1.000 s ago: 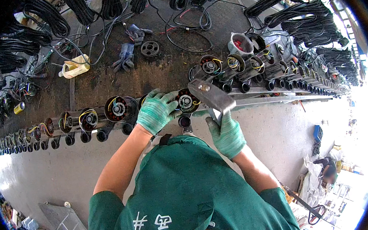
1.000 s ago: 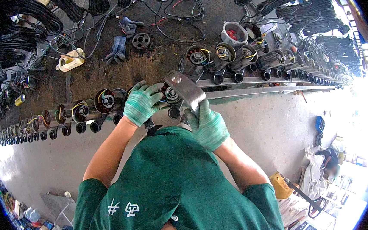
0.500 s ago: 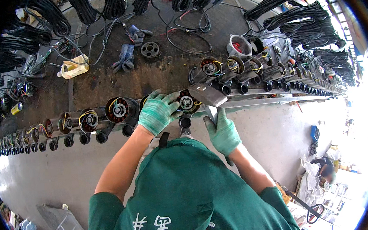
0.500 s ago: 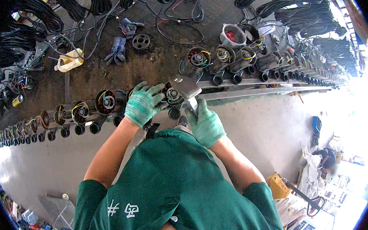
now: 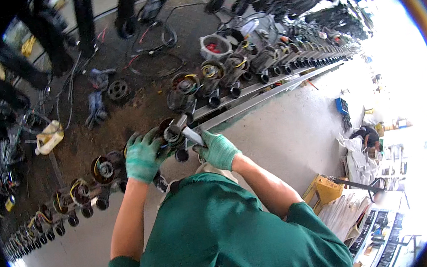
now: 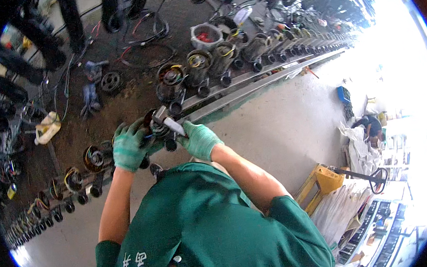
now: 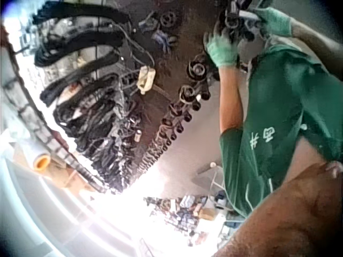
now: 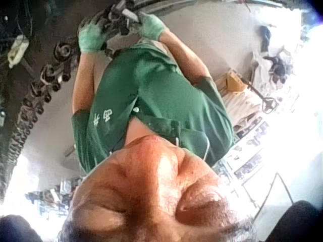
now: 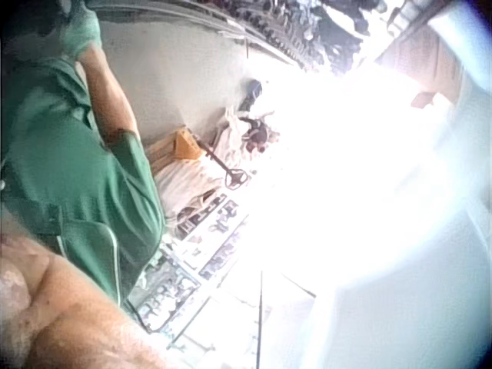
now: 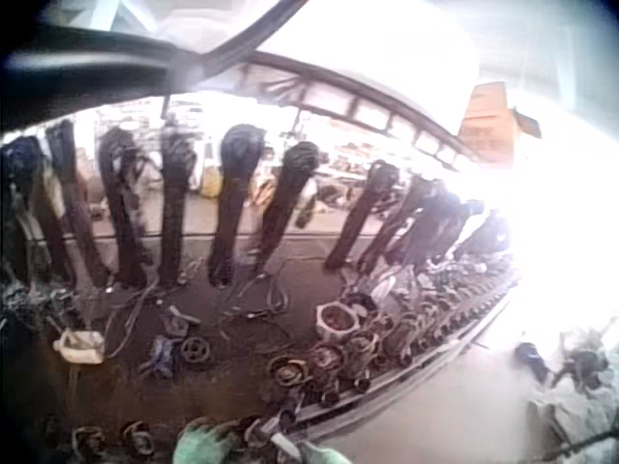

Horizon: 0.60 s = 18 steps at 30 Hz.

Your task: The person uses a hammer to tap cylindrical electrical components mounted on a long metal rail. They work sequentially along the row, holding each component steady with one hand while striking it with the other. The components appear to be part of a larger assembly line in a workshop.

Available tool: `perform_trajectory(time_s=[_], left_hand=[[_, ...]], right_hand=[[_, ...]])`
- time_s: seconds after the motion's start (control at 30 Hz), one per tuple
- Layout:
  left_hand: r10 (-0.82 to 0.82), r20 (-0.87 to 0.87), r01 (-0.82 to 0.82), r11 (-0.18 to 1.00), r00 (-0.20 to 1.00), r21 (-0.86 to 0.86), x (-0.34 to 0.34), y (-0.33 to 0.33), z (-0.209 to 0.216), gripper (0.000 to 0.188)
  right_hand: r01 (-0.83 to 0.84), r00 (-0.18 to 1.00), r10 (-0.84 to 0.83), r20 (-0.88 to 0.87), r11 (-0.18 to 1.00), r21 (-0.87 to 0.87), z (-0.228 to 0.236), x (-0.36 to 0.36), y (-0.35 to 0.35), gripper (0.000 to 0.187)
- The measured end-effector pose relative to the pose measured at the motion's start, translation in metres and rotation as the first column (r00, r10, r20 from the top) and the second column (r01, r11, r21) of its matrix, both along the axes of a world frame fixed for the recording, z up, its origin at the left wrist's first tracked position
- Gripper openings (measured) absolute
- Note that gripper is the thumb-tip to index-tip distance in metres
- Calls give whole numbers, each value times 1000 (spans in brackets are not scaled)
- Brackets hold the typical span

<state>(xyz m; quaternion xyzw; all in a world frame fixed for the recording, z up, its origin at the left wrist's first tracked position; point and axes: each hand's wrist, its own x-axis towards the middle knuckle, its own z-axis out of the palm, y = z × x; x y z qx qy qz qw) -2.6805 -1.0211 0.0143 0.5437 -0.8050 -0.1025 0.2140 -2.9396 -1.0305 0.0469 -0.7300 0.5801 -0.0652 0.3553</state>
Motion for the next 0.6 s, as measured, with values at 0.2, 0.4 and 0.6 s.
perform_trajectory(time_s=[0.2,0.4,0.6], left_hand=[[59,-95,-69,993,994,-97,-6,-2,-5,27],[-26,-13,23,979,1000,-205,-114,-18,17,26],[208,137,-232,954,968,191,-211,-52,-86,51]], right_hand=[[158,986,-159,-43,987,-21,-2,-82,-25,34],[282,950,-267,-162,957,73,-76,-210,-38,35],[322,940,-305,-152,941,105,-141,-278,-59,43]])
